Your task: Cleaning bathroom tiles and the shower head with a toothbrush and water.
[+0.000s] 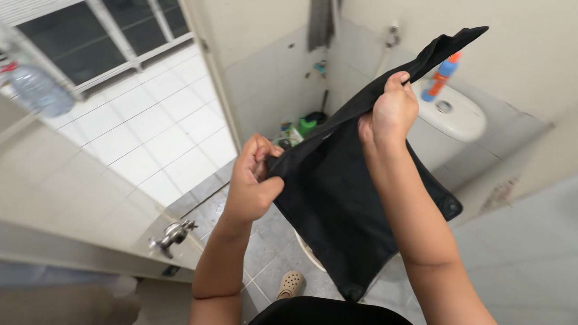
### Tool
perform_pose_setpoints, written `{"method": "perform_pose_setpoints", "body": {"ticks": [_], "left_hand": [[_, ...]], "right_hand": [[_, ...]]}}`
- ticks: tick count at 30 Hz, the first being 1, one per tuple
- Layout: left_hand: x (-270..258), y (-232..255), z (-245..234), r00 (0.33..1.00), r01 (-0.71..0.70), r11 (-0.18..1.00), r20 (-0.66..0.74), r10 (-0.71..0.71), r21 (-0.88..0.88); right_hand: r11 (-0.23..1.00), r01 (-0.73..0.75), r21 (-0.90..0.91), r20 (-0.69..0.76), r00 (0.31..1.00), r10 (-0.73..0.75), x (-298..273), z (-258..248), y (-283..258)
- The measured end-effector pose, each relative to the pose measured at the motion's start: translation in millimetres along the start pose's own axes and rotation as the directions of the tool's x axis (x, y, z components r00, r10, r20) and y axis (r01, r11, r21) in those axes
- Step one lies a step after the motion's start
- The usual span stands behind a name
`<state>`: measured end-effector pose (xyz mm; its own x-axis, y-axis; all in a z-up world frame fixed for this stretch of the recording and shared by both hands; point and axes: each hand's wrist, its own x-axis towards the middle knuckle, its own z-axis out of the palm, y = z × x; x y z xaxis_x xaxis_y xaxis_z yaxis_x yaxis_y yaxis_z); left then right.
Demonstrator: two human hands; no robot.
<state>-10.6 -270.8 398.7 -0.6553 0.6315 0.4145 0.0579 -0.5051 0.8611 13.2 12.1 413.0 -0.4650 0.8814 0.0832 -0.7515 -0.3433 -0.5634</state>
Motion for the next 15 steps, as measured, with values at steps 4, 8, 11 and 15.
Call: {"method": "perform_pose_setpoints", "body": {"ticks": [4, 8, 11, 15], "left_hand": [[-4.3, 6.1, -25.1, 0.988, -0.090, 0.992, -0.119, 0.100, 0.088], [-11.8, -20.2, -61.0, 0.937, -0.215, 0.964, -0.246, 0.248, 0.153], [-22.3, -57.3, -92.7, 0.884, -0.258, 0.943, -0.341, 0.319, 0.212], [-36.9, -116.0, -135.2, 0.793, -0.233, 0.903, -0.468, 0.391, 0.360]], "right_hand": [[0.995, -0.097, 0.010, 0.035, 0.995, 0.097, -13.8, 39.7, 42.6], [0.983, -0.183, -0.024, 0.039, 0.982, 0.184, -8.4, 42.5, 115.5], [0.968, -0.237, -0.079, 0.017, 0.971, 0.239, 2.9, 23.9, 196.3], [0.923, -0.283, -0.260, -0.055, 0.959, 0.278, 34.7, -36.8, 351.4]]}}
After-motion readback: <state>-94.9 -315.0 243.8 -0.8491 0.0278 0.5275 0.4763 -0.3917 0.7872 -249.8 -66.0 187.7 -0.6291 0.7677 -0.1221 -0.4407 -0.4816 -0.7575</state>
